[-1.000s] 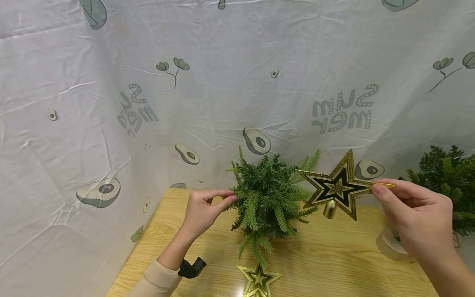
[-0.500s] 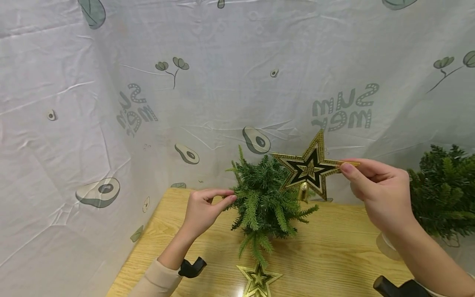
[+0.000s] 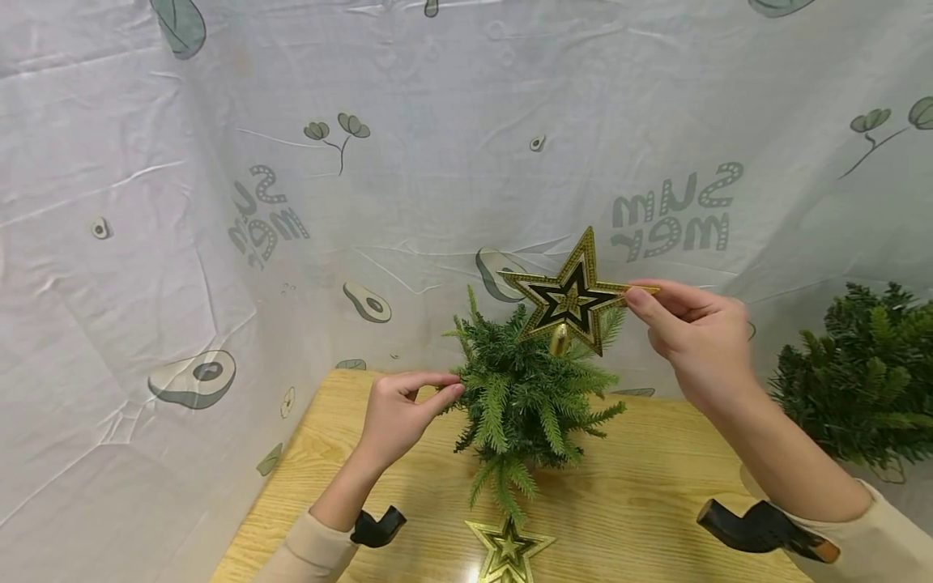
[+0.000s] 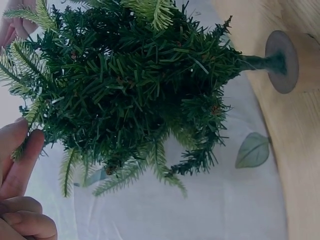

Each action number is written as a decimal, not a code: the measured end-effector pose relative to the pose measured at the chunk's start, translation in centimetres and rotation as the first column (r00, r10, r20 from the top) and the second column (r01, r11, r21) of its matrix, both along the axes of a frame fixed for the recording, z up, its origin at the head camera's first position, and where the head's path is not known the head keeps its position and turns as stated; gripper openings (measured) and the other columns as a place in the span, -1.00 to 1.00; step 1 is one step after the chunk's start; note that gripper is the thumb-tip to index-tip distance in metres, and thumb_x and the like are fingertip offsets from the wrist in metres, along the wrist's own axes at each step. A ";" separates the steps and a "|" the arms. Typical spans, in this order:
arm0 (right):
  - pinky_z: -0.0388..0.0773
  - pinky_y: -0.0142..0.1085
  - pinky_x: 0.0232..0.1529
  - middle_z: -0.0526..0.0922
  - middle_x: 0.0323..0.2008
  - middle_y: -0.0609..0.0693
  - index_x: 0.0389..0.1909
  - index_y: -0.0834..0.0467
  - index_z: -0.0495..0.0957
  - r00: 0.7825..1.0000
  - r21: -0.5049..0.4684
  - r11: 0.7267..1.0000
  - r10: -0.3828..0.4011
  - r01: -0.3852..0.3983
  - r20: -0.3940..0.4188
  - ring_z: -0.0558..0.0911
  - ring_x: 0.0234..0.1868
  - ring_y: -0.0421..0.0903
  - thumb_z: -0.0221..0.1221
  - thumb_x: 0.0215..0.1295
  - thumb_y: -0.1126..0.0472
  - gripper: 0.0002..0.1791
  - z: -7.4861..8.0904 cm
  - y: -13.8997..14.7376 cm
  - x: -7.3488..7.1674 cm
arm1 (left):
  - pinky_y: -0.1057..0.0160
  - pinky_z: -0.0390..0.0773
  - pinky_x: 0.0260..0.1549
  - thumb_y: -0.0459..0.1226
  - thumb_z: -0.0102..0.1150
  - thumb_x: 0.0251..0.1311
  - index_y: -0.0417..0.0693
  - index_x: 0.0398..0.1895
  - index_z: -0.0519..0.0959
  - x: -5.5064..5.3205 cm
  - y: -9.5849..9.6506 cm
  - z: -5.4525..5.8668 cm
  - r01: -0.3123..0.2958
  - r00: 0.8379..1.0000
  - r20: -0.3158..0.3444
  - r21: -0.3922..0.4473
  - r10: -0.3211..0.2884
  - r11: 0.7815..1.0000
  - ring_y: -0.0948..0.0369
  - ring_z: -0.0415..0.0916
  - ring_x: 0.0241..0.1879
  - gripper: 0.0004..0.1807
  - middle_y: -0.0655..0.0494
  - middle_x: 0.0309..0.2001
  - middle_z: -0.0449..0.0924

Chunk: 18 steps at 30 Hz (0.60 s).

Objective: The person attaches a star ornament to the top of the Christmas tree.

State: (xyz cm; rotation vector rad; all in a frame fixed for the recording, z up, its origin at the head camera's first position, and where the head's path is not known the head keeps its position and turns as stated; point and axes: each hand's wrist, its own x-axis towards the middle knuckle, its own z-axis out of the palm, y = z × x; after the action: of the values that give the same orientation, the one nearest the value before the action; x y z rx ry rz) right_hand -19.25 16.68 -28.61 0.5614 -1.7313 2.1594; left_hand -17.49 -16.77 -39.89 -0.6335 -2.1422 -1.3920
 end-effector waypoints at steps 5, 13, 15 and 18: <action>-0.07 -0.27 -0.65 0.64 -0.54 -0.07 -0.05 0.42 0.73 0.999 -0.006 0.999 0.042 -0.043 -0.030 -0.05 -0.72 -0.12 0.27 0.42 0.44 -0.82 0.3 -0.8 -0.7 | 0.39 0.05 -0.63 -0.46 0.50 0.14 -0.17 -0.24 0.83 0.1 0.0 -0.3 0.006 1.000 -0.004 -0.008 -0.006 1.000 0.54 -0.01 -0.67 -0.87 0.05 -0.29 0.81; -0.02 -0.29 -0.66 0.77 -0.40 -0.05 -0.09 0.37 0.76 0.998 0.007 0.999 0.042 -0.041 -0.045 0.08 -0.75 -0.16 0.34 0.38 0.38 -0.83 0.8 -1.9 -2.1 | 0.38 0.01 -0.68 -0.37 0.52 0.17 -0.07 -0.20 0.84 -0.1 -0.2 -0.5 0.030 0.999 -0.018 0.004 -0.030 1.000 0.52 -0.16 -0.69 -0.86 0.11 -0.26 0.81; 0.01 -0.30 -0.67 0.77 -0.41 -0.06 -0.10 0.34 0.77 0.998 0.031 0.999 0.024 -0.023 -0.055 0.12 -0.75 -0.18 0.36 0.38 0.35 -0.83 0.9 -2.1 -2.4 | 0.37 -0.01 -0.69 -0.37 0.52 0.17 -0.07 -0.20 0.84 -0.1 -0.2 -0.5 0.034 0.999 -0.021 0.009 -0.034 0.999 0.52 -0.17 -0.69 -0.86 0.12 -0.27 0.81; 0.07 -0.34 -0.68 0.78 -0.41 -0.07 -0.11 0.33 0.78 0.997 0.064 0.998 -0.003 0.008 -0.073 0.17 -0.75 -0.20 0.37 0.37 0.33 -0.83 0.9 -2.3 -2.9 | 0.37 -0.02 -0.70 -0.37 0.52 0.17 -0.08 -0.20 0.84 -0.2 -0.2 -0.5 0.034 0.999 -0.023 0.011 -0.033 0.999 0.52 -0.18 -0.69 -0.86 0.11 -0.27 0.81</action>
State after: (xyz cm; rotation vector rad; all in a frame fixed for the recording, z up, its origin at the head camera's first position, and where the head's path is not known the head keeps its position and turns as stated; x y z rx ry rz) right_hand -22.11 14.34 -27.69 0.6424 -1.7662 2.0594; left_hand -17.64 -16.95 -40.43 -0.6807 -2.1134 -1.4068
